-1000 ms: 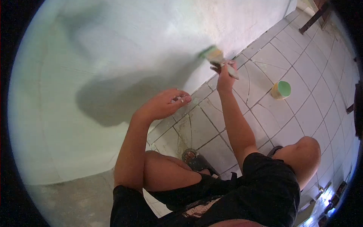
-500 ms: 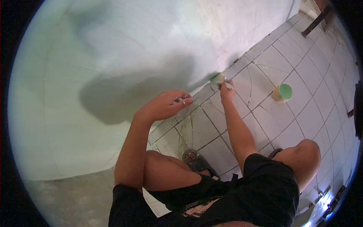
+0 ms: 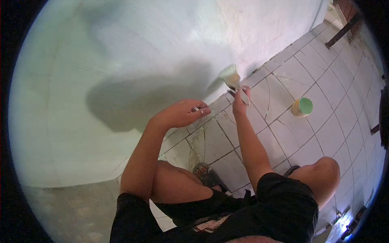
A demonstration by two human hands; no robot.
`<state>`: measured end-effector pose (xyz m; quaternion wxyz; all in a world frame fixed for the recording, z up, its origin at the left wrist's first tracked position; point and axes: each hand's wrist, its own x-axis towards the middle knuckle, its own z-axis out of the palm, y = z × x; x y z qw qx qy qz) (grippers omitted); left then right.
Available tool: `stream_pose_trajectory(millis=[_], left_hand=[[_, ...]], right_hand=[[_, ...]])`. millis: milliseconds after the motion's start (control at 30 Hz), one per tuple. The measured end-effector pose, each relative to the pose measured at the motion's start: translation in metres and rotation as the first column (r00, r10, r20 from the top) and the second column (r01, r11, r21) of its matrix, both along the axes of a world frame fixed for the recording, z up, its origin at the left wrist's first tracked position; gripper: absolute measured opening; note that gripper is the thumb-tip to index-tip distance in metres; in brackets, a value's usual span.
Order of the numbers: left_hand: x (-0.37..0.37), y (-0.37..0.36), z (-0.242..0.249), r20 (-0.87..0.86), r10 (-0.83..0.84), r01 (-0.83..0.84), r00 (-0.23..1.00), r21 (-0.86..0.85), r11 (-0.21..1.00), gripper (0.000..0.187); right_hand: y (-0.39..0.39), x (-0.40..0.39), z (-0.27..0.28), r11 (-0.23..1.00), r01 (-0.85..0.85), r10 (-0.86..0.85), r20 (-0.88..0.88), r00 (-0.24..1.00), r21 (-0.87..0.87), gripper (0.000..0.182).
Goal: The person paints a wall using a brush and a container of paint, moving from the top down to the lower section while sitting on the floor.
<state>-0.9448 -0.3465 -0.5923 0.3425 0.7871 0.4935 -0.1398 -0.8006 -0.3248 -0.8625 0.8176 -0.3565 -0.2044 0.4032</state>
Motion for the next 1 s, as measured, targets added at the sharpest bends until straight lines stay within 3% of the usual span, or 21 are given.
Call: stream_pose_trajectory(millis=[133,200,267,333,367,400,467,533,567,633,700,733,833,900,967,1000], left_hand=[[-0.003,-0.005,-0.001,0.040,-0.008,0.008,0.999,-0.019,1.000,0.055],[0.000,-0.009,0.005,0.040,-0.007,0.007,0.999,0.014,1.000,0.056],[0.006,-0.012,0.015,-0.052,-0.028,0.028,0.998,0.016,0.999,0.047],[0.004,-0.016,0.014,-0.035,-0.026,0.028,0.999,0.050,0.998,0.047],[0.003,-0.014,0.012,-0.024,-0.035,0.037,0.999,0.071,0.997,0.048],[0.002,-0.012,0.009,-0.016,-0.033,0.034,0.999,0.086,0.996,0.048],[-0.004,-0.006,0.002,0.032,-0.127,0.124,0.991,0.080,0.989,0.048],[-0.003,-0.004,0.005,0.039,-0.124,0.121,0.992,0.069,0.990,0.047],[-0.002,-0.005,0.004,0.047,-0.124,0.122,0.991,0.049,0.991,0.047],[-0.001,-0.004,0.004,0.057,-0.095,0.095,0.994,0.010,0.995,0.052],[-0.004,-0.004,0.004,0.054,-0.071,0.071,0.996,-0.004,0.997,0.057],[-0.005,-0.005,0.002,0.054,-0.057,0.056,0.997,0.015,0.998,0.057],[-0.006,-0.007,0.006,0.047,-0.040,0.039,0.998,0.022,0.999,0.058],[-0.004,-0.006,0.009,0.034,-0.038,0.037,0.999,0.017,0.999,0.058],[-0.003,-0.007,0.007,0.036,-0.048,0.047,0.998,0.041,0.998,0.059],[0.000,-0.009,0.007,0.039,-0.053,0.052,0.998,0.038,0.998,0.059]], right_hand=[[-0.004,0.015,-0.073,0.985,0.012,-0.006,0.039,0.999,-0.170,0.007],[-0.004,0.025,-0.079,0.905,-0.020,0.043,0.045,0.998,-0.424,0.009],[0.004,0.020,-0.068,0.924,0.015,-0.005,0.026,1.000,-0.383,0.007],[0.023,0.015,-0.055,0.932,-0.069,0.149,0.202,0.968,-0.357,0.004],[0.036,0.007,-0.036,0.949,0.098,0.059,0.477,0.877,-0.298,0.003],[0.041,0.001,-0.019,0.954,0.099,0.054,0.485,0.873,-0.284,0.003],[0.024,-0.002,0.091,0.986,-0.028,0.059,0.181,0.982,-0.166,0.003],[0.010,0.000,0.164,0.999,-0.038,0.038,-0.010,0.999,0.019,0.005],[0.008,0.005,0.183,0.999,-0.048,0.048,0.001,0.999,0.006,0.005],[0.011,0.010,0.202,0.953,0.082,-0.067,-0.063,0.996,0.292,0.005],[0.011,0.012,0.200,0.943,0.060,-0.034,-0.082,0.996,0.328,0.008],[0.010,0.015,0.197,0.930,0.053,-0.014,-0.109,0.994,0.364,0.013],[0.026,0.004,0.069,0.987,0.057,-0.082,0.166,0.983,0.147,0.011],[0.006,-0.002,0.027,0.994,0.009,-0.017,0.075,0.997,0.106,0.010],[0.003,0.000,-0.044,0.987,0.074,-0.028,0.307,0.951,-0.141,0.009],[-0.007,0.003,-0.045,0.986,0.080,-0.032,0.310,0.950,-0.144,0.009]])
